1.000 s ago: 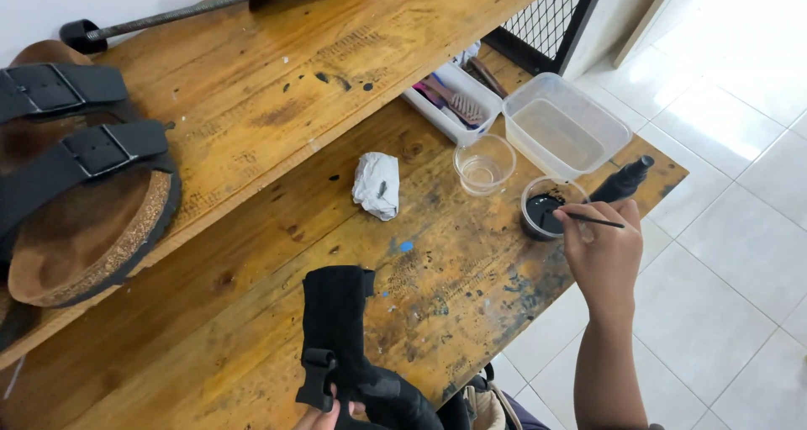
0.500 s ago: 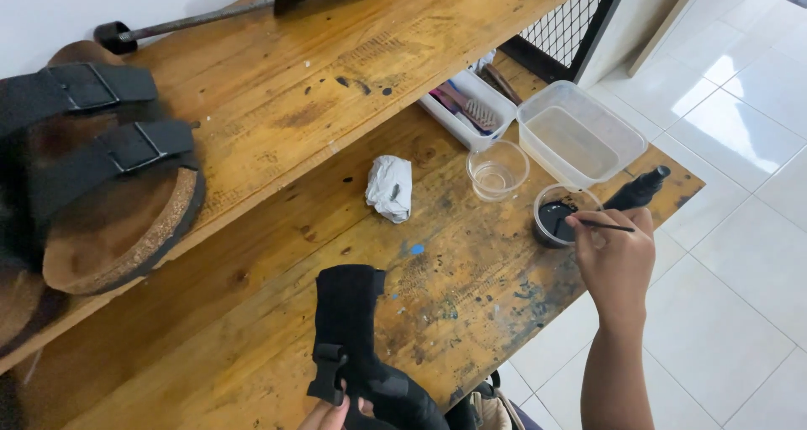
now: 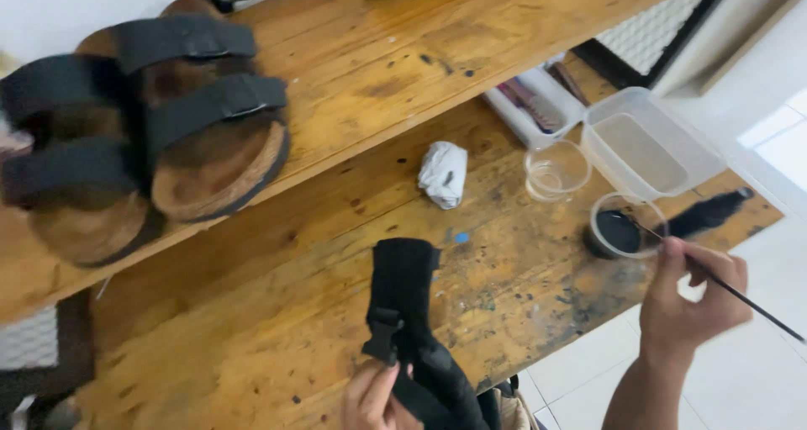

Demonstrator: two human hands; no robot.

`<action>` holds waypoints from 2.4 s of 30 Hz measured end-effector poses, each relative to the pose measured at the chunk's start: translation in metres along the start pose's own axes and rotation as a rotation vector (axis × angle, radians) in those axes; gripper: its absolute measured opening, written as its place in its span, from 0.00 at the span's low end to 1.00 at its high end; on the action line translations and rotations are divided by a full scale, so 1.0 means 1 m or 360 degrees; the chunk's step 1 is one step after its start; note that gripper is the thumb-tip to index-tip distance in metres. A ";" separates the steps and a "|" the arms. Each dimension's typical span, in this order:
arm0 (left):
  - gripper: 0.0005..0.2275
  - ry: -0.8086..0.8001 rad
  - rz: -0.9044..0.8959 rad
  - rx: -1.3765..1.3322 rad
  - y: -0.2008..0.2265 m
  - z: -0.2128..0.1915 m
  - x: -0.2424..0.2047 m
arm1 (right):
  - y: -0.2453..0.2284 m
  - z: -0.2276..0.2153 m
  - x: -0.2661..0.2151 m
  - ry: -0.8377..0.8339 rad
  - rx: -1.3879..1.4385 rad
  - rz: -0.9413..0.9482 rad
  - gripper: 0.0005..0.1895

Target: Painting a black fabric strap with a small brush and black paint on a wooden workbench.

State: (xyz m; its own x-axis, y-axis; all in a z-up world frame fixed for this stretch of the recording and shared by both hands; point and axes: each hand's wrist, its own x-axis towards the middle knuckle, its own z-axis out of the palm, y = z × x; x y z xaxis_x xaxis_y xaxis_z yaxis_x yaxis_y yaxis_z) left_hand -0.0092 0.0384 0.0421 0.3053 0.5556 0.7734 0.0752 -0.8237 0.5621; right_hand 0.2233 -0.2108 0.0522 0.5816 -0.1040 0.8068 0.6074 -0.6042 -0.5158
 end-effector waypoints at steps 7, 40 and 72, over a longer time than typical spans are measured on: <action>0.15 -0.0236 0.0232 -0.0100 0.025 -0.010 0.033 | -0.097 -0.021 -0.080 -0.0054 0.0691 0.0116 0.08; 0.13 0.0018 0.0347 -0.0304 0.059 -0.013 0.075 | -0.147 -0.030 -0.100 -0.0656 0.0508 -0.0661 0.14; 0.10 0.0053 0.0345 -0.0284 0.052 -0.013 0.066 | -0.163 -0.022 -0.091 -0.0469 0.0499 -0.0606 0.11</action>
State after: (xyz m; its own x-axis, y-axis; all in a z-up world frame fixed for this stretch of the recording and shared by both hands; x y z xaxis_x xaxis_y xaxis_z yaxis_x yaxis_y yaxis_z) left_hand 0.0025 0.0331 0.1261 0.2646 0.3747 0.8886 -0.1575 -0.8923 0.4231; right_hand 0.0592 -0.1205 0.0688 0.3897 0.3269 0.8610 0.9087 -0.2883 -0.3019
